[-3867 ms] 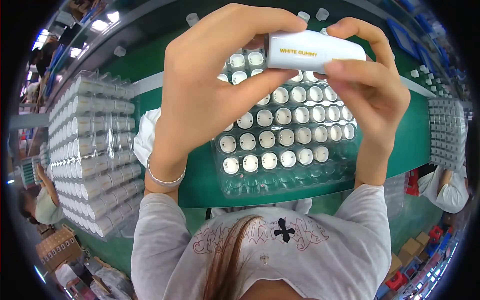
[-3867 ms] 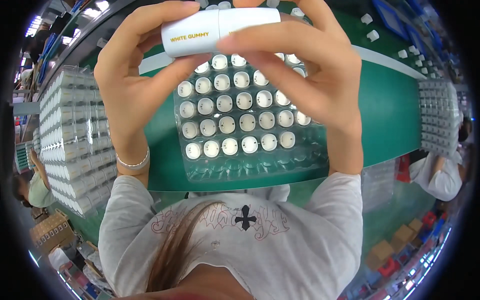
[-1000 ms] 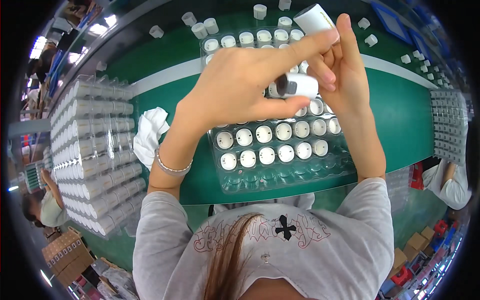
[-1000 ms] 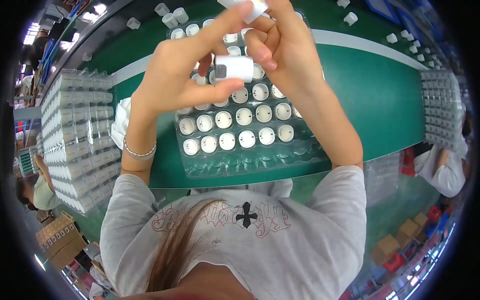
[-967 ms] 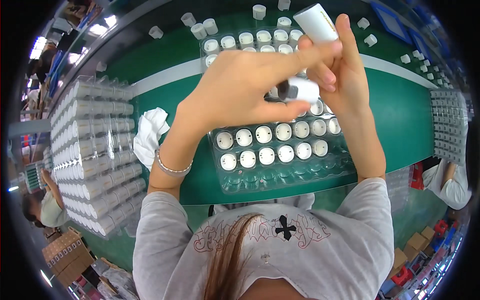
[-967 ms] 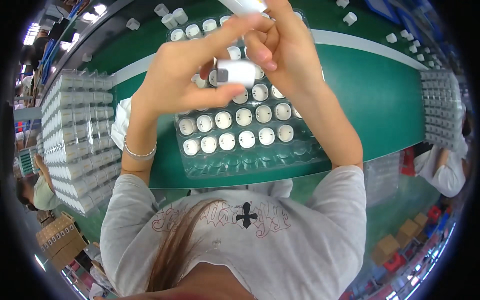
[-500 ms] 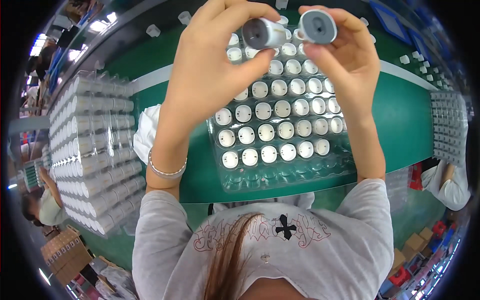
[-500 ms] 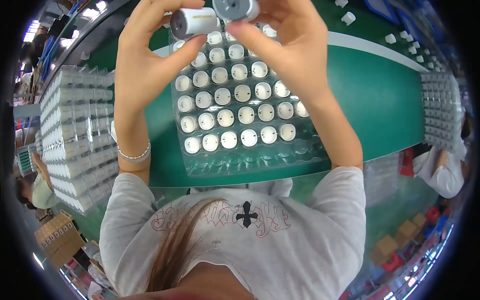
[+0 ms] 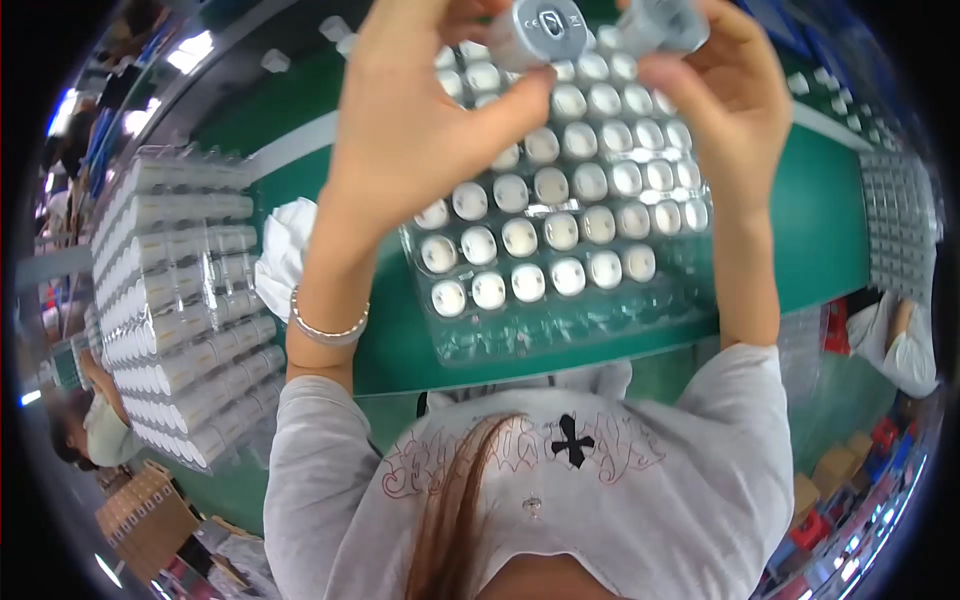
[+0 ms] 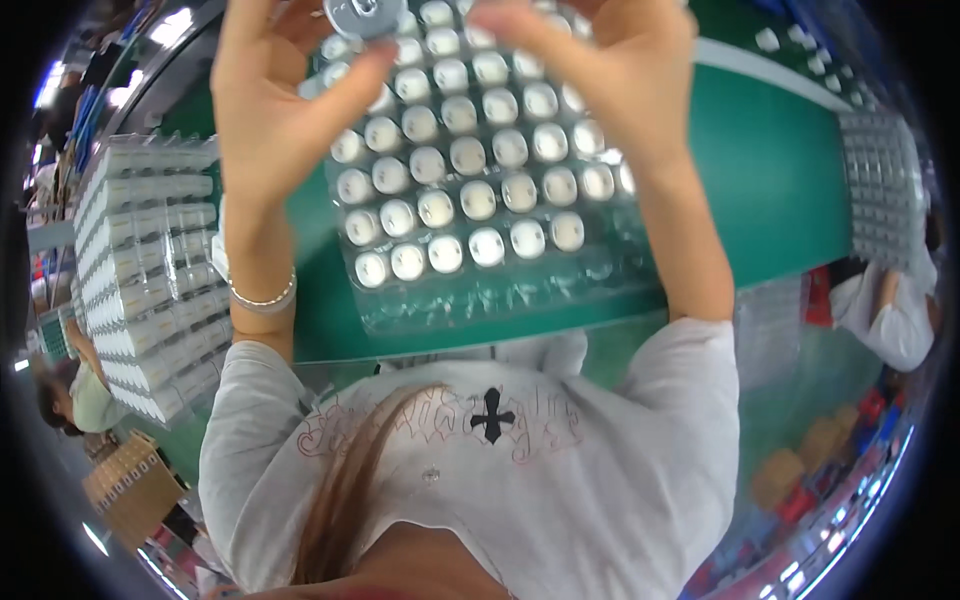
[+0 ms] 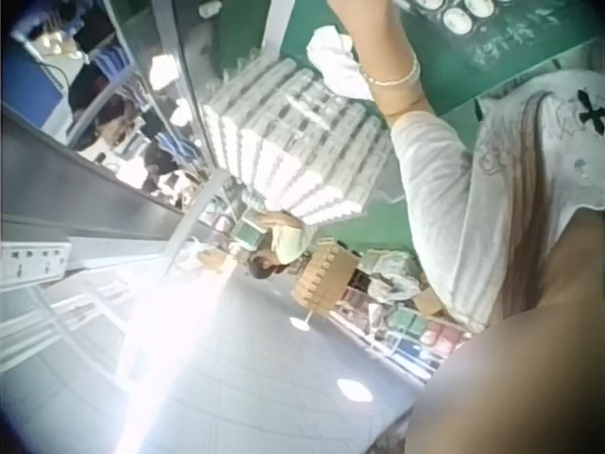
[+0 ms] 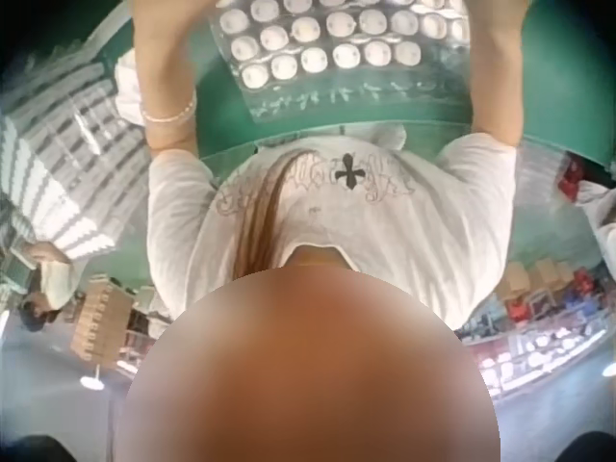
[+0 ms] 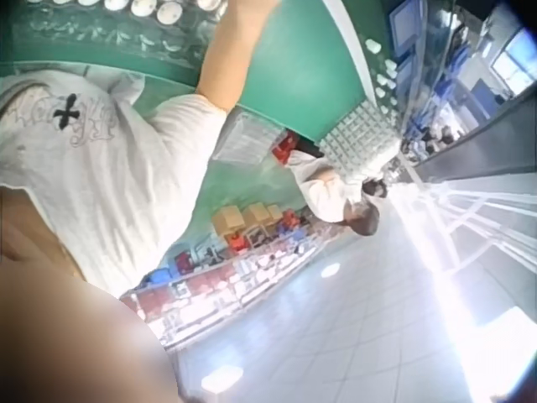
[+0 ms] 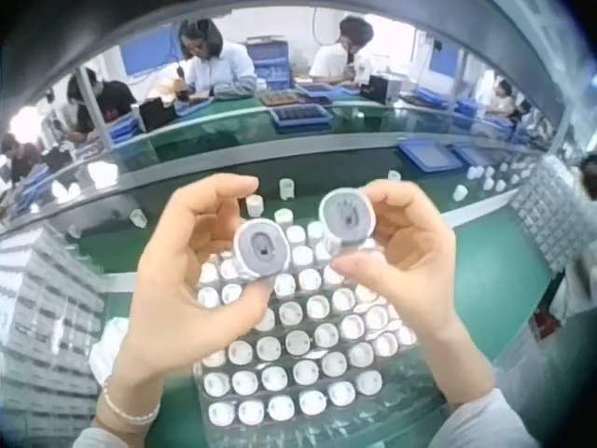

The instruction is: Assembling electronic cigarette components by attaching casings and placing them into organized trays on a production line.

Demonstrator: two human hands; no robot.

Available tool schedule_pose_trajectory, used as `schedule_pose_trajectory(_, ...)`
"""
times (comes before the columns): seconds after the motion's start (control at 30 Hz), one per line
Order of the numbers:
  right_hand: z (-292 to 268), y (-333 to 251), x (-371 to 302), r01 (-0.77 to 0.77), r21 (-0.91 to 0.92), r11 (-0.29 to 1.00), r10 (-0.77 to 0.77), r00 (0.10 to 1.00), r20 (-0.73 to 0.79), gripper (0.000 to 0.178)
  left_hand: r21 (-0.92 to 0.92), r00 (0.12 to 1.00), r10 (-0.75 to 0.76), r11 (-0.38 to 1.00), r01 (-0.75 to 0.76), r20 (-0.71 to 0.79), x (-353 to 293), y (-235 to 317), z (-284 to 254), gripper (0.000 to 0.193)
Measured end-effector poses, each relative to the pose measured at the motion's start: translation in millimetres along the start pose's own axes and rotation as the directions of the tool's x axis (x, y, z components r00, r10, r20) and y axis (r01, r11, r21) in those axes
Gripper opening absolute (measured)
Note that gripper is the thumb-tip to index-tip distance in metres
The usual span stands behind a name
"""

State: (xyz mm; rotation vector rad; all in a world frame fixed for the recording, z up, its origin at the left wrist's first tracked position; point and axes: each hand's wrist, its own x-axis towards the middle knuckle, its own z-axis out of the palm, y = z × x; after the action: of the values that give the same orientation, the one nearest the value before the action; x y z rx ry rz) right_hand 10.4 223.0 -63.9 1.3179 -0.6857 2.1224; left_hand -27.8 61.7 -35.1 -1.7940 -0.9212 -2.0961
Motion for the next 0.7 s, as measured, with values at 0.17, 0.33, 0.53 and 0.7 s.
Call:
schedule_pose_trajectory(0.17, 41.8, -153.0, 2.4, -0.589, -0.796, 0.14, 0.461, 0.75, -0.474, 0.042, 0.476, 0.737, -0.668, 0.684, 0.553, 0.104, 11.5, 60.2, 31.4, 0.052)
schedule_pose_trajectory(0.33, 75.2, -193.5, -22.0, -0.535, -0.781, -0.323, 0.652, 0.472, -0.593, 0.038, 0.462, 0.614, -0.664, 0.744, 0.483, 0.427, -32.4, 24.3, 94.3, 0.024)
schedule_pose_trajectory(0.53, 74.9, -180.7, -42.0, -0.34, -0.807, -0.483, 0.695, 0.413, -0.589, 0.044, 0.747, 0.525, -0.66, 0.661, 0.065, 0.538, -66.5, 7.3, 133.1, 0.018)
schedule_pose_trajectory(0.7, 38.6, -169.3, 10.7, -0.235, -0.847, -0.477, 0.748, 0.398, -0.532, 0.045, 0.794, 0.479, -0.682, 0.605, -0.056, 0.553, -63.3, 14.9, 125.7, 0.023)
